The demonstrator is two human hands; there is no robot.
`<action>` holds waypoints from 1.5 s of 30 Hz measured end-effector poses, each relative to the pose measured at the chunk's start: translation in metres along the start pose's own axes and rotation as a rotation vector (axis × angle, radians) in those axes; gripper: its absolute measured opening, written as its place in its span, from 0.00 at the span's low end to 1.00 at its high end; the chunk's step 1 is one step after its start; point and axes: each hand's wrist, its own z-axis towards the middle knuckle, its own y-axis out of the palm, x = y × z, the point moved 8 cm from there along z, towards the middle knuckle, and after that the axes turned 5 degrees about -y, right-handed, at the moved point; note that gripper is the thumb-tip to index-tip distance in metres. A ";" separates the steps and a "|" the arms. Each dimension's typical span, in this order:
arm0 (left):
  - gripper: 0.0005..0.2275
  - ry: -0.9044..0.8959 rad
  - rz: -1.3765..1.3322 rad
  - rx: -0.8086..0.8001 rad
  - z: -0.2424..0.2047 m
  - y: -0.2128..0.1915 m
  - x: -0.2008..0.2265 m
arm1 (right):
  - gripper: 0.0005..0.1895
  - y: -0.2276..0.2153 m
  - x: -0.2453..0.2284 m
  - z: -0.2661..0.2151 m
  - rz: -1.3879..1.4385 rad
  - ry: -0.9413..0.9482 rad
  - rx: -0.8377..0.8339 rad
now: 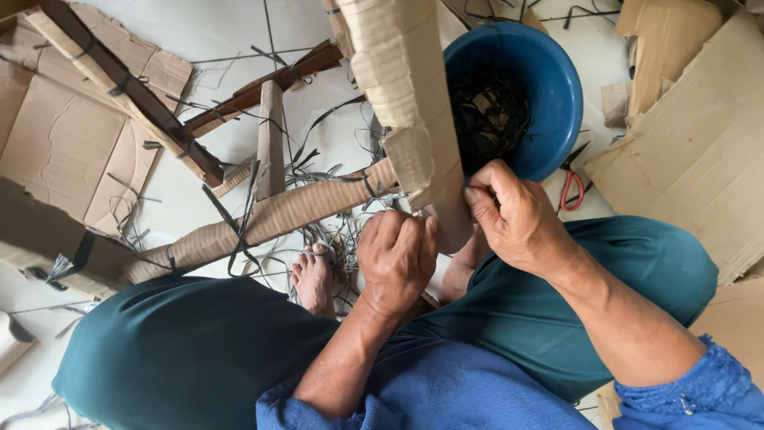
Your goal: The person wraps the legs and crossbars of a wooden chair with protective cardboard and secures them by tying plastic strips around the padding.
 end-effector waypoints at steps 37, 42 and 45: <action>0.10 -0.189 -0.389 0.013 0.009 0.012 -0.002 | 0.02 -0.004 -0.022 0.005 0.169 -0.120 0.029; 0.13 -0.224 -0.386 0.032 0.006 0.013 -0.004 | 0.12 -0.010 -0.029 0.009 0.327 -0.059 -0.067; 0.14 -0.230 -0.389 0.036 0.006 0.014 -0.004 | 0.15 -0.009 -0.024 0.010 0.341 -0.037 -0.108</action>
